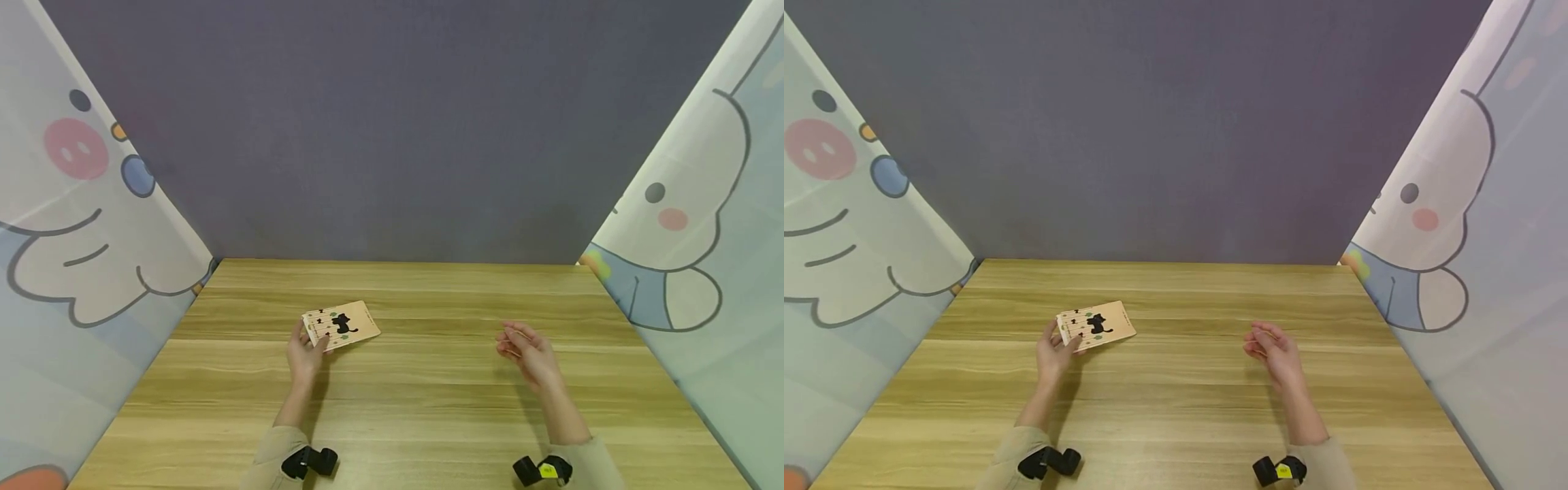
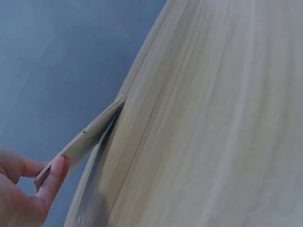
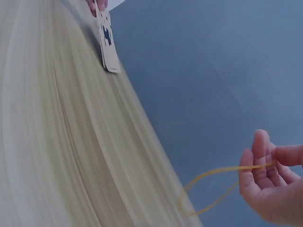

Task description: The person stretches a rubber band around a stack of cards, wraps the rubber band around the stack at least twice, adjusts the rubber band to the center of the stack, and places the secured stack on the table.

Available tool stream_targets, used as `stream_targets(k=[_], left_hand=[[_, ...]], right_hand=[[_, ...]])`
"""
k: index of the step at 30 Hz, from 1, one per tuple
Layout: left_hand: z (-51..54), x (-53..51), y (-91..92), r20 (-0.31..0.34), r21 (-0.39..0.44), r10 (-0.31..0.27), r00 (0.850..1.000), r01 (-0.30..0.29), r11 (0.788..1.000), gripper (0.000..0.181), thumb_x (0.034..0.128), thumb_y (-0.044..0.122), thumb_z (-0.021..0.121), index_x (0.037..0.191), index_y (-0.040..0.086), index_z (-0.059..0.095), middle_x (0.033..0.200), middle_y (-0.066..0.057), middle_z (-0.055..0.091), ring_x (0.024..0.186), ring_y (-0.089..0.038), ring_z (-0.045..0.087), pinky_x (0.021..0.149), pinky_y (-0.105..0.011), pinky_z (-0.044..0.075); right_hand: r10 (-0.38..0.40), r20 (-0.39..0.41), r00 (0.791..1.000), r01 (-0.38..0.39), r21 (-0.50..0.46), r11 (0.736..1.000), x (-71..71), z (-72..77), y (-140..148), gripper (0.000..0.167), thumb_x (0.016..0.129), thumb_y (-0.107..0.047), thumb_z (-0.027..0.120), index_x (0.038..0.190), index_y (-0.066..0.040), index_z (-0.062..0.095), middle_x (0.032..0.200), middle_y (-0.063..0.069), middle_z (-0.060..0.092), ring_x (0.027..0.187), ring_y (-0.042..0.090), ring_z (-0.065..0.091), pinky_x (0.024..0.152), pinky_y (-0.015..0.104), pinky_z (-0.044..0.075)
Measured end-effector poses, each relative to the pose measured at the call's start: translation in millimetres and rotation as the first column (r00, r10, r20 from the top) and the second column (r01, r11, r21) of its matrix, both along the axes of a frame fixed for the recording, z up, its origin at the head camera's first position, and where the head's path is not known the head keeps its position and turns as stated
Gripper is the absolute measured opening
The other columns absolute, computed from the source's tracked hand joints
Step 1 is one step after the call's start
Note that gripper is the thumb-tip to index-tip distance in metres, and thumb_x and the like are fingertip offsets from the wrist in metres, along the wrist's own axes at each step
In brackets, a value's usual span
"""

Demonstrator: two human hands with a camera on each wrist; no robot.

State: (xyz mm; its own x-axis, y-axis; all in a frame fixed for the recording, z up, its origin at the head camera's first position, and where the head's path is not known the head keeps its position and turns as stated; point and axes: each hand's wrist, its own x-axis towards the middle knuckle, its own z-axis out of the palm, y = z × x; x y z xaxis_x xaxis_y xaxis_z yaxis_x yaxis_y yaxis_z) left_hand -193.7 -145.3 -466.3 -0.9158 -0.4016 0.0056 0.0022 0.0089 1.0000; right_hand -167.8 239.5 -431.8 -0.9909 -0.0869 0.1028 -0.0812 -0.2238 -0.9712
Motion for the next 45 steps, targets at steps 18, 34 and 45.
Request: stream_targets(k=[18,34,45], left_hand=[[11.2,16.6,28.1,-0.109,0.183,-0.003,0.994,0.023,0.983,0.066,0.076,-0.017,0.056,0.134,-0.007,0.028,0.097,-0.03,0.054,0.065,-0.013,0.062,0.059,-0.041,0.058],[13.6,24.7,63.7,-0.157,0.215,-0.081,0.984,0.114,0.97,0.065,0.0761,-0.016,0.056,0.134,-0.009,0.027,0.102,-0.031,0.053,0.068,-0.018,0.063,0.057,-0.038,0.058],[13.6,24.9,80.5,-0.168,0.256,-0.123,0.978,0.164,0.953,0.065,0.0758,-0.013,0.059,0.134,-0.006,0.029,0.101,-0.029,0.053,0.075,-0.025,0.063,0.058,-0.04,0.058]], right_hand=[[0.022,-0.211,0.977,0.008,0.138,0.99,-14.9,-32.1,-2.6,0.041,0.086,-0.006,0.058,0.126,-0.003,0.047,0.112,0.006,0.06,0.082,0.018,0.063,0.054,0.024,0.056],[0.002,-0.242,0.97,0.018,0.081,0.997,-1.1,-7.5,-25.0,0.018,0.089,-0.011,0.054,0.097,0.005,0.05,0.104,0.004,0.062,0.089,0.019,0.061,0.07,0.025,0.057],[-0.011,-0.134,0.991,0.042,0.23,0.972,6.4,6.3,-36.2,0.04,0.089,-0.007,0.052,0.123,0.01,0.039,0.117,0.026,0.049,0.091,0.012,0.059,0.073,0.026,0.056]])
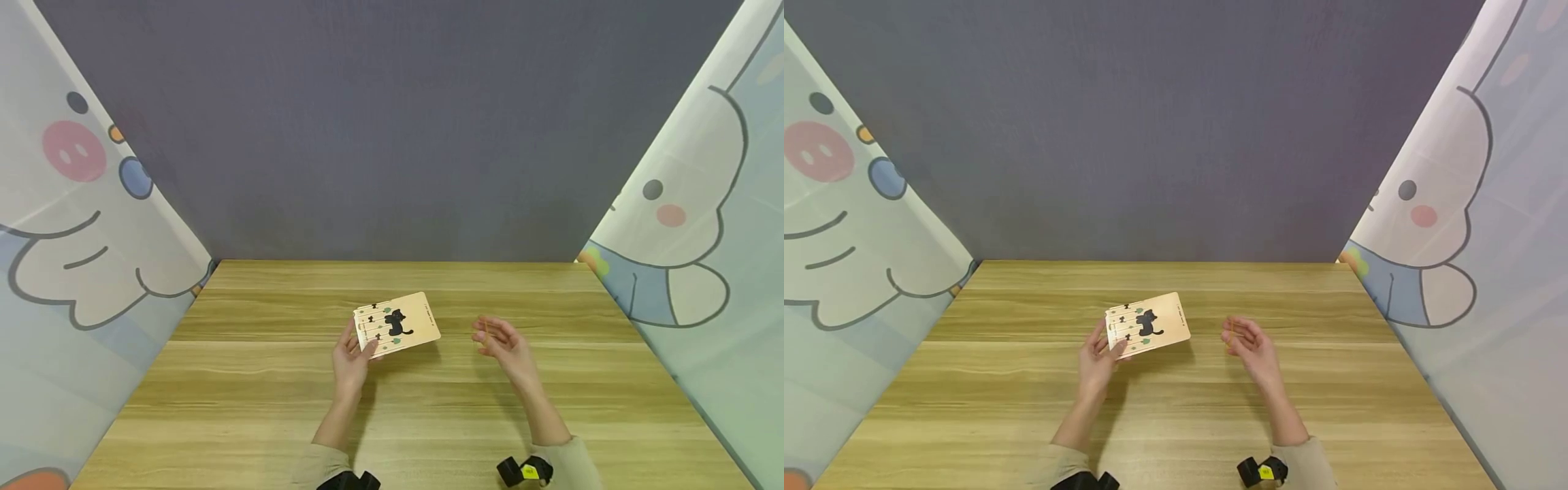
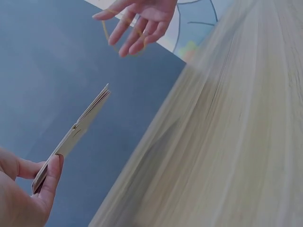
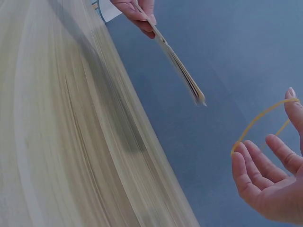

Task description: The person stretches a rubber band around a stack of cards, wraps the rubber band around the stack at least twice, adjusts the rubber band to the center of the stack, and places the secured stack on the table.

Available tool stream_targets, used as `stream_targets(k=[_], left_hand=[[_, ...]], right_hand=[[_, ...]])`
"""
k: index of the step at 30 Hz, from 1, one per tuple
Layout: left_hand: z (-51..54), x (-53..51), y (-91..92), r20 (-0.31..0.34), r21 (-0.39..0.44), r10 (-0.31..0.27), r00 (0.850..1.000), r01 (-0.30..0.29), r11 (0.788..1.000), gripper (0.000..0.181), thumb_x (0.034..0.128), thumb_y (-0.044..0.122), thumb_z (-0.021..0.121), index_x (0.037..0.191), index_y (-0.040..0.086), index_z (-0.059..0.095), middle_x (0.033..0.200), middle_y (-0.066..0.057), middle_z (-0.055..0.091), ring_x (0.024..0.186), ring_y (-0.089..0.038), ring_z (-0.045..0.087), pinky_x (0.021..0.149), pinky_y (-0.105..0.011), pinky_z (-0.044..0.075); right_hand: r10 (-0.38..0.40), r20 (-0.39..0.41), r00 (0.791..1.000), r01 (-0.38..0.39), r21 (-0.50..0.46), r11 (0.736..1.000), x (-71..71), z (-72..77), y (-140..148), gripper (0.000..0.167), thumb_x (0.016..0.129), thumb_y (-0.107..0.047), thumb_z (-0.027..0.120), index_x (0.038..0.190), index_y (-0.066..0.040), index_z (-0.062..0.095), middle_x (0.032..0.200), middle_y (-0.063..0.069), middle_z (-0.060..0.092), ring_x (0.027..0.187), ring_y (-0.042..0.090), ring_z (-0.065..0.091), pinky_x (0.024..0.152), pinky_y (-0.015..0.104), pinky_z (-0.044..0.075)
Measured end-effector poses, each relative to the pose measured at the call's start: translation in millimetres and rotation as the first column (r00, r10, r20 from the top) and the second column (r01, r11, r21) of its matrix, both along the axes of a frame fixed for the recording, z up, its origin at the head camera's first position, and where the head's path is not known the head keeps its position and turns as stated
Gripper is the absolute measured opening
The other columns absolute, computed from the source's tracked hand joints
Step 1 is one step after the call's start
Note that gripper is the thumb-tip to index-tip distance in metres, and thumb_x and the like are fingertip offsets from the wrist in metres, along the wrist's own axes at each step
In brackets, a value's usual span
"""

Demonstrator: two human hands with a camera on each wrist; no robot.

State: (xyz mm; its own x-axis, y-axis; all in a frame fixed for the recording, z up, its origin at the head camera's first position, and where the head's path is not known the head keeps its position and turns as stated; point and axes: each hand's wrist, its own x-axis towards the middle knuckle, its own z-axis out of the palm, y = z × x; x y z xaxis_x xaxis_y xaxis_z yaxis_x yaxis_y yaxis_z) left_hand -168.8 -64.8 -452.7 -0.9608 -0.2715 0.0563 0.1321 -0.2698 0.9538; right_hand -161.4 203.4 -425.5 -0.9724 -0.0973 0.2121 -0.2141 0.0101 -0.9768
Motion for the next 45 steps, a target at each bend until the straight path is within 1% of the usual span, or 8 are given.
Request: stream_targets(k=[1,3,7,14,20,30,41,45], left_hand=[[7.9,3.6,2.1,-0.005,-0.009,-0.003,1.0,0.003,1.0,0.064,0.0763,-0.015,0.057,0.133,-0.009,0.028,0.102,-0.031,0.053,0.075,-0.025,0.063,0.058,-0.04,0.058],[-6.3,-2.9,2.8,-0.086,-0.008,-0.021,0.996,0.02,1.0,0.064,0.0768,-0.013,0.058,0.133,-0.009,0.028,0.101,-0.029,0.054,0.076,-0.026,0.063,0.055,-0.035,0.058],[-7.7,-3.4,6.1,-0.136,-0.035,-0.041,0.99,0.036,0.999,0.063,0.0776,-0.011,0.059,0.133,-0.011,0.027,0.102,-0.029,0.054,0.077,-0.025,0.063,0.054,-0.033,0.058],[11.8,2.4,10.7,-0.047,-0.032,-0.073,0.996,0.072,0.997,0.065,0.078,-0.012,0.058,0.135,-0.006,0.026,0.107,-0.031,0.051,0.083,-0.034,0.061,0.06,-0.04,0.058],[16.6,0.5,12.9,-0.051,-0.033,-0.103,0.993,0.102,0.994,0.067,0.0779,-0.012,0.058,0.136,-0.005,0.025,0.108,-0.029,0.052,0.083,-0.032,0.062,0.064,-0.049,0.055],[20.5,-2.0,19.4,-0.089,-0.034,-0.137,0.987,0.134,0.99,0.066,0.0781,-0.011,0.058,0.136,-0.003,0.027,0.109,-0.029,0.053,0.08,-0.032,0.062,0.061,-0.04,0.058],[21.5,0.6,22.6,-0.089,-0.039,-0.203,0.975,0.201,0.979,0.065,0.0787,-0.013,0.056,0.136,-0.001,0.028,0.118,-0.029,0.048,0.085,-0.035,0.061,0.064,-0.042,0.057],[21.2,0.9,22.4,-0.096,-0.066,-0.229,0.969,0.223,0.973,0.065,0.079,-0.014,0.055,0.137,-0.001,0.027,0.122,-0.03,0.045,0.086,-0.036,0.06,0.062,-0.037,0.058]], right_hand=[[0.009,0.0,1.0,-0.009,-0.003,1.0,-0.6,-0.4,-0.2,0.041,0.089,-0.007,0.052,0.124,0.009,0.038,0.117,0.026,0.049,0.092,0.013,0.059,0.073,0.027,0.056],[0.032,-0.005,0.999,-0.032,-0.023,0.999,-0.8,0.0,-1.1,0.042,0.089,-0.005,0.051,0.125,0.01,0.036,0.117,0.024,0.049,0.093,0.016,0.058,0.074,0.029,0.056],[0.08,-0.022,0.997,-0.081,-0.049,0.995,-1.3,-0.8,-1.7,0.042,0.089,0.001,0.049,0.126,0.012,0.033,0.115,0.01,0.052,0.097,0.021,0.058,0.081,0.03,0.054],[0.136,-0.091,0.987,-0.145,-0.102,0.984,-8.4,-10.2,-1.6,0.052,0.087,-0.009,0.056,0.127,0.013,0.03,0.12,0.033,0.039,0.099,0.027,0.057,0.087,0.036,0.049],[0.236,-0.177,0.955,-0.269,-0.196,0.943,-31.2,-49.5,7.4,0.048,0.087,-0.006,0.056,0.13,0.002,0.036,0.124,0.026,0.043,0.1,0.028,0.057,0.084,0.037,0.052],[0.166,0.029,0.986,-0.156,-0.215,0.964,-7.5,-1.9,-17.0,0.053,0.087,-0.002,0.053,0.13,0.011,0.025,0.127,0.036,0.028,0.096,0.026,0.056,0.086,0.055,0.044],[0.15,0.104,0.983,-0.119,-0.259,0.959,-11.3,-2.3,-26.2,0.059,0.088,-0.009,0.053,0.133,0.009,0.02,0.131,0.033,0.026,0.102,0.017,0.052,0.087,0.065,0.037],[0.132,0.14,0.981,-0.1,-0.213,0.972,-13.5,-1.9,-26.4,0.053,0.089,-0.008,0.051,0.134,0.003,0.025,0.129,0.029,0.031,0.098,0.018,0.052,0.084,0.052,0.048]])
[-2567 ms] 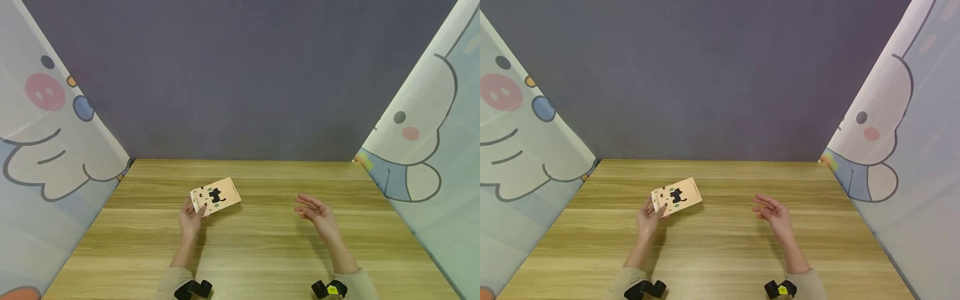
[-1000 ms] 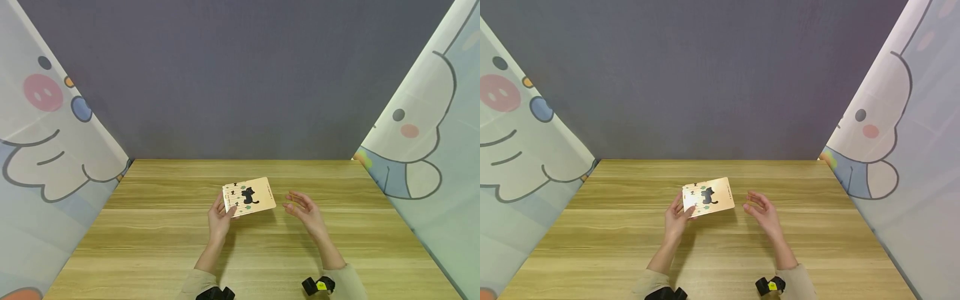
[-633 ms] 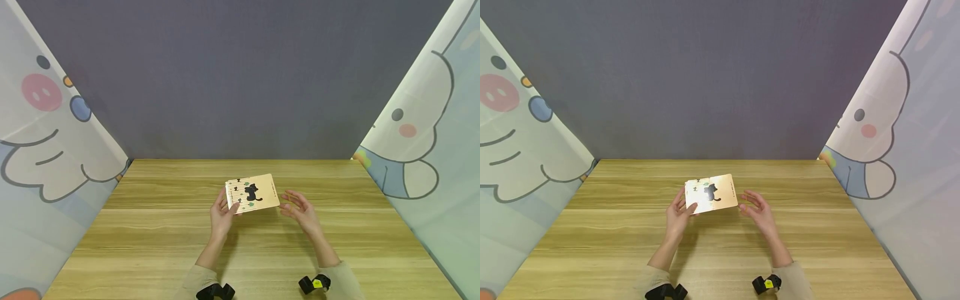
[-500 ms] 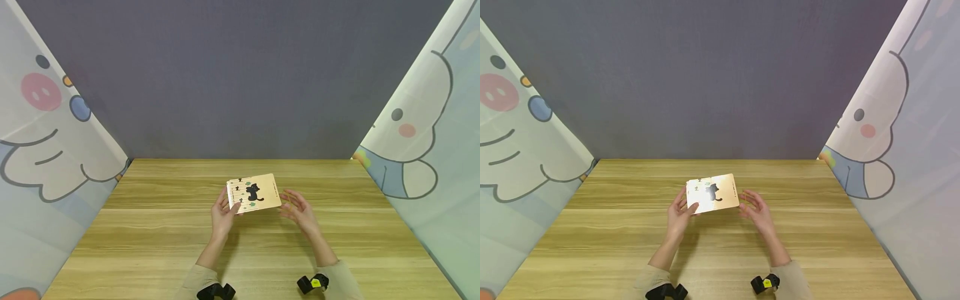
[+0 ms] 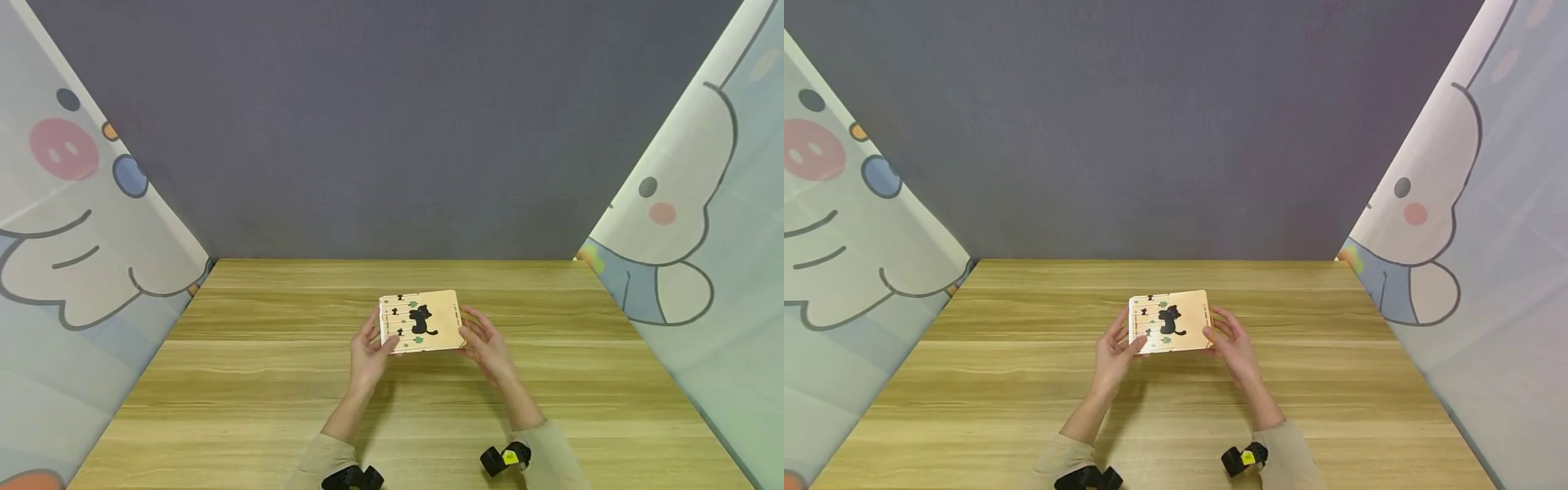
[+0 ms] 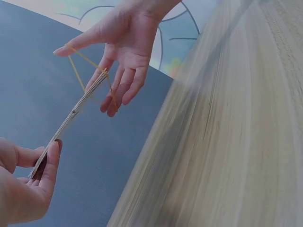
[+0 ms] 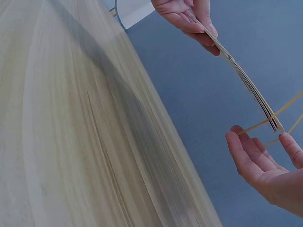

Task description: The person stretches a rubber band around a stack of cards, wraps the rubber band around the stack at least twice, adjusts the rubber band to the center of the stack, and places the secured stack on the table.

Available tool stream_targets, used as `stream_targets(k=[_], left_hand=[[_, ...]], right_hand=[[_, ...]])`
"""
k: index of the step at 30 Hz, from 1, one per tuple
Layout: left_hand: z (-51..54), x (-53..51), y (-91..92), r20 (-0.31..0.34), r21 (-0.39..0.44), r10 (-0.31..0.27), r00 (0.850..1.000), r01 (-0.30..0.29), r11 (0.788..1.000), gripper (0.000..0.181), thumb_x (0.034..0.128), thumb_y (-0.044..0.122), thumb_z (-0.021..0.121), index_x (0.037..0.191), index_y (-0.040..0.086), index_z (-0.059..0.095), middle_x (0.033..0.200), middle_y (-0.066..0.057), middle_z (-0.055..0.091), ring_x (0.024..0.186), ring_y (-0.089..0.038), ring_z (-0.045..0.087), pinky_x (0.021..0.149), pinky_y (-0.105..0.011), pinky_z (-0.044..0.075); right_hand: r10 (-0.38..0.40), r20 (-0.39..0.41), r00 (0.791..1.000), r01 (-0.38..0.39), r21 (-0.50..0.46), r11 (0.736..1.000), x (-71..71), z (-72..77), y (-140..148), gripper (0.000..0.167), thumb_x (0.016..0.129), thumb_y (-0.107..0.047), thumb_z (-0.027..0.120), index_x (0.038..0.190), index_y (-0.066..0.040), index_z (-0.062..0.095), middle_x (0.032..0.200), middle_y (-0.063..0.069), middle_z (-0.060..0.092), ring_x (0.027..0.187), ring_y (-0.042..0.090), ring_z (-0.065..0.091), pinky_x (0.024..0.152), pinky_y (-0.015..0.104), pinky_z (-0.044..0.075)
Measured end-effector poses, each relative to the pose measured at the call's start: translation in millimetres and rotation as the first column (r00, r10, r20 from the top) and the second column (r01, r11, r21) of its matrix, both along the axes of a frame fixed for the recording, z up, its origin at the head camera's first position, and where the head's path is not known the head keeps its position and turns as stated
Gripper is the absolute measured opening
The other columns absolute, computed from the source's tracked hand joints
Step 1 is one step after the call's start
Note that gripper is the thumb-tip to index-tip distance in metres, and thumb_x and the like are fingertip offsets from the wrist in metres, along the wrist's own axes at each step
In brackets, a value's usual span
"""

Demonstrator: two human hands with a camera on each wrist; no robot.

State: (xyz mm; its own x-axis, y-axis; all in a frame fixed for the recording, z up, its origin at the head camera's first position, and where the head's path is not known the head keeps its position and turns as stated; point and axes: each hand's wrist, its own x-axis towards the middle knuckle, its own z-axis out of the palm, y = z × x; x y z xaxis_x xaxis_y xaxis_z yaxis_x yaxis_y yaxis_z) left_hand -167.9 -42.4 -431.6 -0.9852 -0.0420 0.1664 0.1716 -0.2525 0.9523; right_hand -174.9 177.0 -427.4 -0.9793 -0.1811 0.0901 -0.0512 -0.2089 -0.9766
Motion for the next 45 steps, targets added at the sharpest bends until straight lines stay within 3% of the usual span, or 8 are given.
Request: stream_targets(k=[5,11,18,23,28,36,41,45], left_hand=[[-1.1,0.2,-1.8,-0.007,-0.056,-0.025,1.0,0.025,0.998,0.066,0.0775,-0.015,0.057,0.136,-0.002,0.029,0.116,-0.03,0.05,0.083,-0.037,0.061,0.061,-0.041,0.057],[-1.4,-1.0,-6.5,-0.03,-0.096,-0.076,0.997,0.073,0.993,0.066,0.0746,-0.019,0.057,0.134,-0.005,0.03,0.12,-0.03,0.046,0.079,-0.041,0.06,0.056,-0.039,0.057],[-1.0,3.2,-7.6,-0.059,-0.141,-0.122,0.991,0.113,0.984,0.065,0.0732,-0.019,0.057,0.132,-0.005,0.033,0.111,-0.033,0.051,0.073,-0.04,0.061,0.054,-0.037,0.058],[-0.3,6.4,-9.3,-0.043,-0.146,-0.165,0.985,0.157,0.977,0.063,0.0727,-0.02,0.058,0.131,-0.007,0.035,0.105,-0.033,0.054,0.074,-0.039,0.062,0.051,-0.039,0.057],[-1.8,8.0,-12.8,-0.021,-0.131,-0.23,0.973,0.226,0.965,0.064,0.0728,-0.02,0.058,0.131,-0.006,0.035,0.109,-0.033,0.052,0.077,-0.039,0.062,0.051,-0.042,0.057],[-7.4,8.4,-17.3,0.005,-0.163,-0.307,0.952,0.304,0.939,0.063,0.0735,-0.018,0.059,0.131,-0.005,0.035,0.11,-0.032,0.052,0.079,-0.04,0.061,0.055,-0.038,0.058],[-10.6,9.0,-17.8,0.005,-0.179,-0.336,0.942,0.332,0.926,0.064,0.0741,-0.018,0.058,0.132,-0.005,0.033,0.112,-0.032,0.051,0.081,-0.04,0.06,0.057,-0.035,0.058],[-12.6,8.9,-18.1,0.013,-0.179,-0.358,0.934,0.354,0.918,0.064,0.0732,-0.018,0.058,0.132,-0.005,0.034,0.109,-0.032,0.052,0.081,-0.041,0.06,0.057,-0.033,0.058]], right_hand=[[-0.016,0.034,0.999,0.014,0.057,0.998,-4.8,3.4,1.9,0.054,0.088,-0.01,0.054,0.135,-0.002,0.027,0.126,0.025,0.036,0.093,0.016,0.052,0.068,0.023,0.054],[-0.011,0.054,0.998,0.005,0.113,0.994,-15.8,8.1,5.9,0.058,0.086,-0.011,0.058,0.136,-0.006,0.028,0.128,0.024,0.034,0.098,0.024,0.048,0.074,0.033,0.055],[0.043,0.032,0.999,-0.048,0.168,0.985,-32.5,15.3,10.7,0.062,0.084,-0.012,0.061,0.136,-0.007,0.028,0.134,0.025,0.032,0.104,0.021,0.047,0.051,0.014,0.043],[0.124,-0.011,0.992,-0.12,0.181,0.976,-43.6,23.6,16.9,0.063,0.085,-0.009,0.06,0.138,-0.005,0.025,0.129,0.029,0.037,0.098,0.02,0.056,0.06,0.019,0.049],[0.149,0.04,0.988,-0.154,0.17,0.973,-51.6,33.4,21.5,0.065,0.082,-0.006,0.063,0.138,-0.011,0.029,0.127,0.031,0.039,0.098,0.022,0.058,0.077,0.028,0.052],[0.277,0.12,0.953,-0.271,-0.061,0.961,-54.4,48.2,24.8,0.073,0.084,0.017,0.044,0.143,-0.007,0.007,0.133,0.038,0.018,0.1,0.025,0.057,0.093,0.036,0.046],[0.283,0.165,0.945,-0.277,-0.062,0.959,-54.8,56.7,23.1,0.062,0.087,0.017,0.034,0.141,0.0,0.01,0.132,0.035,0.027,0.095,0.023,0.06,0.092,0.037,0.046],[0.265,0.207,0.942,-0.263,-0.034,0.964,-55.4,63.4,22.0,0.046,0.094,0.004,0.032,0.138,0.006,0.018,0.124,0.026,0.044,0.084,0.018,0.063,0.076,0.027,0.055]])
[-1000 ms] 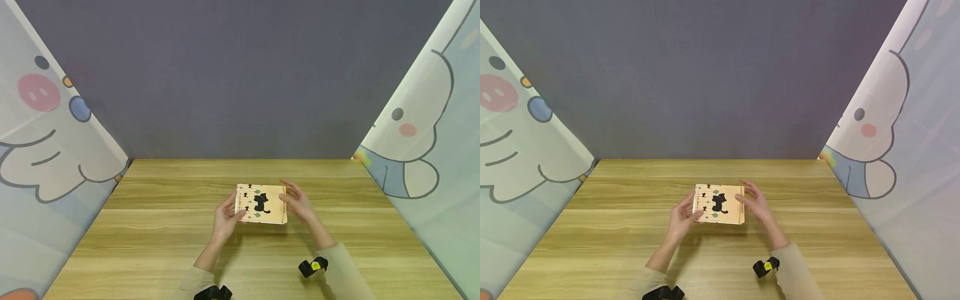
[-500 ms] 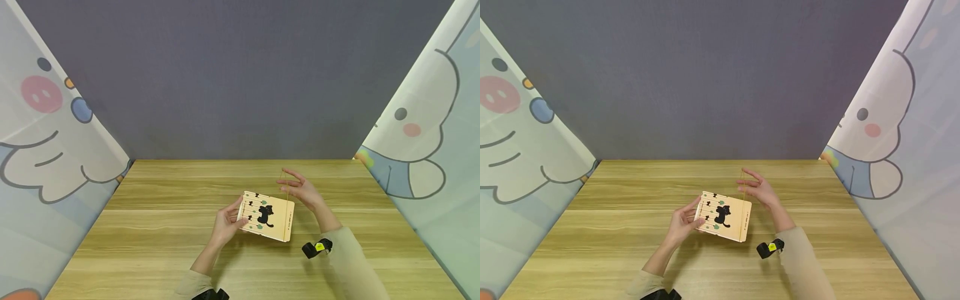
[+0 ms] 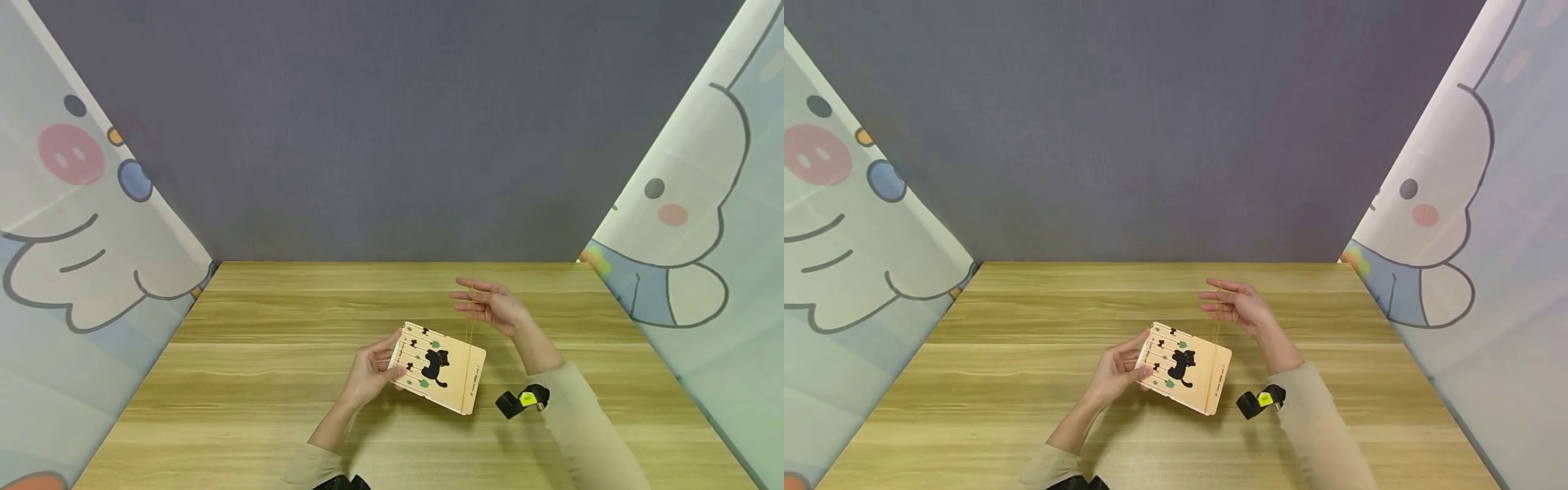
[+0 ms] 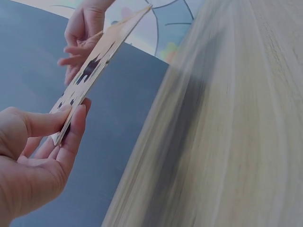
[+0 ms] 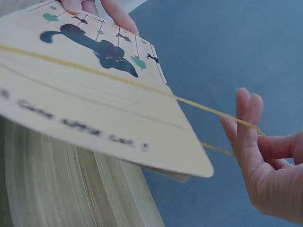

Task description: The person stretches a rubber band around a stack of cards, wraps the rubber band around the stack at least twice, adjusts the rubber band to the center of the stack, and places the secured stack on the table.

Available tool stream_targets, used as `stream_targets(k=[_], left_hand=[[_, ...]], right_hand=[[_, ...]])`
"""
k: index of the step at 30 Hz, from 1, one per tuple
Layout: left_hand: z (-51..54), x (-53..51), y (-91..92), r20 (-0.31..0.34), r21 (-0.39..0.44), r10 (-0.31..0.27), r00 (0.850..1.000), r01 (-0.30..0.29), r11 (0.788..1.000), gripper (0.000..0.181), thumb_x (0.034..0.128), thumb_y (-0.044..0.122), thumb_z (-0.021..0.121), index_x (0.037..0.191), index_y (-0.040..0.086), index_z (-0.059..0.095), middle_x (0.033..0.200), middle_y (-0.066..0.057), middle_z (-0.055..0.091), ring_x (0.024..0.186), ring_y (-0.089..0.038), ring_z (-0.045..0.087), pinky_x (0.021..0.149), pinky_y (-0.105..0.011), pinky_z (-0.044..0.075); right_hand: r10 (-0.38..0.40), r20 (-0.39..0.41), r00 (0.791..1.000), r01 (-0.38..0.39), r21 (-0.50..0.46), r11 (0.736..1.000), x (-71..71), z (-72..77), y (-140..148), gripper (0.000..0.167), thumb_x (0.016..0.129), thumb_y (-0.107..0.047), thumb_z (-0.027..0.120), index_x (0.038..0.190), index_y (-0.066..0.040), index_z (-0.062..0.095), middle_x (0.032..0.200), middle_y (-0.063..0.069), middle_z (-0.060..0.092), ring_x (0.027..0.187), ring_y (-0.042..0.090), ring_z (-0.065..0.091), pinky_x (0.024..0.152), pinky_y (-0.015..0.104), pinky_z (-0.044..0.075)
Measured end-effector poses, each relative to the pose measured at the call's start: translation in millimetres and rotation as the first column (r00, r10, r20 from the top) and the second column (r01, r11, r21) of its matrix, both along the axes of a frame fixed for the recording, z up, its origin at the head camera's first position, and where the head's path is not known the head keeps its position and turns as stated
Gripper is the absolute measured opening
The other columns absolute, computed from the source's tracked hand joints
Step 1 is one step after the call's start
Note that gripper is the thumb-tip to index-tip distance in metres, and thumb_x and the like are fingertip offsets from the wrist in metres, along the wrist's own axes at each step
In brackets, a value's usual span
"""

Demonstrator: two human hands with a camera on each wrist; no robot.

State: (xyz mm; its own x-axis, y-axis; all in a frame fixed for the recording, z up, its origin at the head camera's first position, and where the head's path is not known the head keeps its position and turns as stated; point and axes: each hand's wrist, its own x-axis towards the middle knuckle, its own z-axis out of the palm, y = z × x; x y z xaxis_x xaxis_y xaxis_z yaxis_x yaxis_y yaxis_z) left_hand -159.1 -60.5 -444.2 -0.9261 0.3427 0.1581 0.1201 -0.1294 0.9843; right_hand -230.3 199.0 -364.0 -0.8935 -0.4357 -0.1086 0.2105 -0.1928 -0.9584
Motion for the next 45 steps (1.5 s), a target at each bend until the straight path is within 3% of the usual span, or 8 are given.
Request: stream_targets(k=[11,21,24,27,31,37,39,45], left_hand=[[-3.3,-2.0,-6.2,0.002,-0.005,-0.091,0.996,0.091,0.996,0.064,0.0742,-0.018,0.058,0.132,-0.003,0.035,0.11,-0.032,0.052,0.084,-0.038,0.06,0.062,-0.036,0.058],[-2.5,-2.0,-8.2,-0.001,-0.042,-0.147,0.989,0.147,0.988,0.061,0.0758,-0.016,0.058,0.132,-0.005,0.035,0.109,-0.032,0.053,0.08,-0.038,0.061,0.059,-0.035,0.058],[-3.2,-2.4,-7.8,0.005,-0.037,-0.162,0.987,0.162,0.986,0.062,0.0756,-0.016,0.058,0.132,-0.005,0.035,0.11,-0.033,0.052,0.081,-0.041,0.06,0.057,-0.039,0.058],[-4.4,-3.1,-7.8,0.006,-0.034,-0.171,0.985,0.172,0.985,0.062,0.0755,-0.017,0.058,0.132,-0.005,0.035,0.109,-0.033,0.052,0.081,-0.042,0.059,0.056,-0.046,0.056],[-4.6,-4.0,-8.8,0.007,-0.034,-0.168,0.986,0.168,0.985,0.062,0.0755,-0.016,0.058,0.132,-0.005,0.034,0.109,-0.033,0.053,0.08,-0.041,0.06,0.055,-0.048,0.055],[-1.5,-5.4,-10.7,0.019,-0.019,-0.149,0.989,0.15,0.989,0.063,0.0754,-0.015,0.059,0.133,-0.004,0.034,0.11,-0.032,0.052,0.079,-0.037,0.061,0.055,-0.046,0.056],[-0.6,-5.5,-11.3,0.021,-0.012,-0.144,0.989,0.144,0.989,0.064,0.0753,-0.015,0.059,0.133,-0.004,0.034,0.11,-0.032,0.052,0.078,-0.035,0.062,0.056,-0.048,0.056],[-0.4,-5.5,-13.8,0.019,0.002,-0.113,0.993,0.113,0.994,0.064,0.075,-0.015,0.059,0.133,-0.005,0.033,0.111,-0.034,0.05,0.081,-0.034,0.062,0.06,-0.039,0.058]], right_hand=[[0.272,-0.008,0.962,-0.266,0.167,0.949,-12.9,2.8,3.8,0.025,0.095,-0.02,0.042,0.095,-0.01,0.065,0.069,0.0,0.058,0.045,0.004,0.038,0.04,0.015,0.027],[0.53,-0.145,0.836,-0.368,0.568,0.736,-25.0,9.1,9.6,0.022,0.087,-0.015,0.057,0.074,0.002,0.063,0.049,-0.001,0.05,0.036,0.006,0.039,0.037,0.016,0.037],[0.57,-0.213,0.793,-0.343,0.617,0.708,-25.8,10.9,9.0,0.02,0.081,-0.009,0.063,0.065,0.001,0.06,0.043,0.002,0.047,0.032,0.007,0.037,0.033,0.016,0.035],[0.619,-0.34,0.707,-0.305,0.644,0.702,-24.9,11.6,6.3,0.028,0.079,-0.012,0.067,0.055,-0.002,0.055,0.039,0.005,0.04,0.031,0.004,0.031,0.03,0.013,0.031],[0.648,-0.539,0.539,-0.142,0.7,0.7,-21.5,11.2,1.0,0.048,0.076,-0.022,0.07,0.046,-0.009,0.035,0.039,-0.003,0.026,0.038,-0.003,0.021,0.036,0.009,0.023],[0.703,-0.683,0.198,0.24,0.73,0.641,-17.6,12.6,-4.1,0.057,0.082,-0.045,0.057,0.042,-0.019,0.026,0.043,-0.018,0.015,0.042,-0.009,0.008,0.036,0.006,0.008],[0.726,-0.678,0.112,0.339,0.713,0.613,-16.0,14.5,-5.2,0.058,0.084,-0.052,0.048,0.041,-0.021,0.025,0.043,-0.018,0.012,0.043,-0.008,0.006,0.036,0.007,0.005],[0.769,-0.629,0.111,0.433,0.727,0.533,-10.8,18.1,-3.5,0.056,0.086,-0.057,0.038,0.043,-0.024,0.024,0.045,-0.019,0.01,0.043,-0.007,0.005,0.037,0.008,0.005]])
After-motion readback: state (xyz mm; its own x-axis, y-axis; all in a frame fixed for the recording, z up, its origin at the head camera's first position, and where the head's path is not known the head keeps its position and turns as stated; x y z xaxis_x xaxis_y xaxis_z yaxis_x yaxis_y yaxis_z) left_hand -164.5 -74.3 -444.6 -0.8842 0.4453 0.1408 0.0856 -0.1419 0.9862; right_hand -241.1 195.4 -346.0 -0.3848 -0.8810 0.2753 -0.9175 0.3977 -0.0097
